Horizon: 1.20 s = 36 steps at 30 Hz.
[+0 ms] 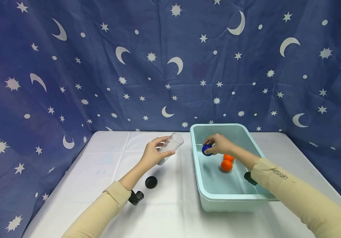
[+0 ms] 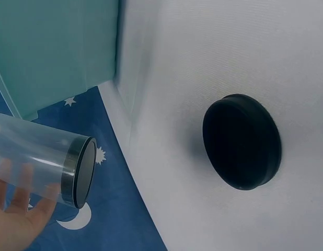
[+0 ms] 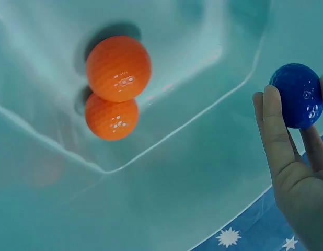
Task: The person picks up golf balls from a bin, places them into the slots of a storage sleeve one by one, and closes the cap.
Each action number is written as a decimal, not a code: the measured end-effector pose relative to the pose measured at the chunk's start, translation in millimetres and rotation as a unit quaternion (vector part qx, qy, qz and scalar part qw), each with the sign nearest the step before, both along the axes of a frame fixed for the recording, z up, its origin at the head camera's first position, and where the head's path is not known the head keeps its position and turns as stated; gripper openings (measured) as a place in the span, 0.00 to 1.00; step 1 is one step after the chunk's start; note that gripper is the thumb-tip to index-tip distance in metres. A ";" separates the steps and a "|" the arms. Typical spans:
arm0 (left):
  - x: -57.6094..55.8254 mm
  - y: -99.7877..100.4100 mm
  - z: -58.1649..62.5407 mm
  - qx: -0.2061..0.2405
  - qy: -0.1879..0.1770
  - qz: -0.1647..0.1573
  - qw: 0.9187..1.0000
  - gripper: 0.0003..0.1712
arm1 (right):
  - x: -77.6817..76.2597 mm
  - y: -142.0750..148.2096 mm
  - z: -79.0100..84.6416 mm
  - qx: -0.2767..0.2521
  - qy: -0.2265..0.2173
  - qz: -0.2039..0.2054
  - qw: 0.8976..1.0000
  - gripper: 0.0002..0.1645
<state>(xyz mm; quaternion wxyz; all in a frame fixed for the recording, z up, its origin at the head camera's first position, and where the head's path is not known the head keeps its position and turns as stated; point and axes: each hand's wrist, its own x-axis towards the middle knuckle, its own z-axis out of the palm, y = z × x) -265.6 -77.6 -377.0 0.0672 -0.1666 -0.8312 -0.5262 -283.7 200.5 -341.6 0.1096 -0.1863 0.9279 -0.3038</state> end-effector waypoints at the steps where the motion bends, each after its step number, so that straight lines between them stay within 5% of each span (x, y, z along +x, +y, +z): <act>1: -0.3 0.6 0.3 0.000 0.001 0.000 1.000 0.33 | 0.2 0.5 1.1 -0.013 -0.011 -0.012 1.000 0.20; 13: -2.2 5.4 4.1 0.004 -0.003 -0.002 1.000 0.33 | 7.0 0.3 15.4 -0.146 -0.093 -0.115 0.978 0.26; 25: -4.7 6.2 5.5 -0.009 -0.015 0.005 1.000 0.33 | 19.6 -12.0 31.4 -0.246 -0.117 -0.144 0.951 0.29; 36: -4.3 9.3 6.8 -0.012 -0.020 0.006 1.000 0.32 | 25.0 -26.0 37.1 -0.273 -0.121 -0.137 0.944 0.30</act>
